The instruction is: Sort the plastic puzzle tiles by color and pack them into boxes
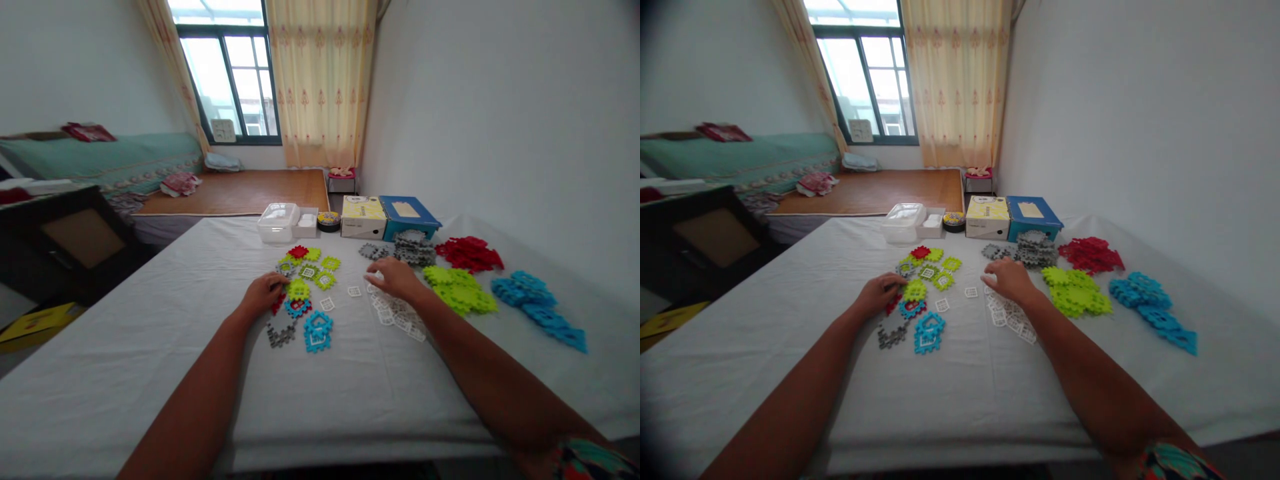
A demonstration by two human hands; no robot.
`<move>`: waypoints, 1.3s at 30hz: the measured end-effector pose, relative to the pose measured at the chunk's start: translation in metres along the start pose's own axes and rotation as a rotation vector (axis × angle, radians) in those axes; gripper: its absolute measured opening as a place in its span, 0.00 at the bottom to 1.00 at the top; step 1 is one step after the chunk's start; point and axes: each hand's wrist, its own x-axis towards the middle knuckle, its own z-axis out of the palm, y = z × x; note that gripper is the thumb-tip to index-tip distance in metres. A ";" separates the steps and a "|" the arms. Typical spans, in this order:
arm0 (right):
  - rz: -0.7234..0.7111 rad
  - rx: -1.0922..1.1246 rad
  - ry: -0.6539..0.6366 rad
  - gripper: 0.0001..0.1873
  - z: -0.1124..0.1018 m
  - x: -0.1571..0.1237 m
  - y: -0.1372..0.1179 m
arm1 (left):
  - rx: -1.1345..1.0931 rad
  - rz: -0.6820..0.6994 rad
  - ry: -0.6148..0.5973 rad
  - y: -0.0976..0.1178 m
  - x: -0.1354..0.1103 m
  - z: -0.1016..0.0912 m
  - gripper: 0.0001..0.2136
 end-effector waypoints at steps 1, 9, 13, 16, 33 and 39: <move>-0.027 -0.006 0.021 0.14 0.001 -0.001 -0.002 | -0.002 0.001 0.001 0.000 0.000 0.000 0.15; -0.232 -0.090 -0.120 0.12 0.024 -0.001 -0.040 | -0.007 0.001 0.002 0.001 0.000 -0.001 0.15; -0.250 -0.158 -0.095 0.13 0.024 -0.003 -0.046 | -0.018 0.003 0.008 0.001 0.000 0.000 0.15; -0.209 -0.135 -0.048 0.13 0.021 -0.001 -0.043 | -0.013 0.005 0.021 0.000 -0.001 0.001 0.15; -0.354 0.080 -0.022 0.23 0.042 0.001 -0.072 | 0.009 0.015 -0.014 0.004 -0.001 -0.002 0.16; -0.347 0.067 -0.040 0.18 0.038 0.000 -0.071 | 0.009 0.026 -0.017 0.002 0.000 -0.001 0.15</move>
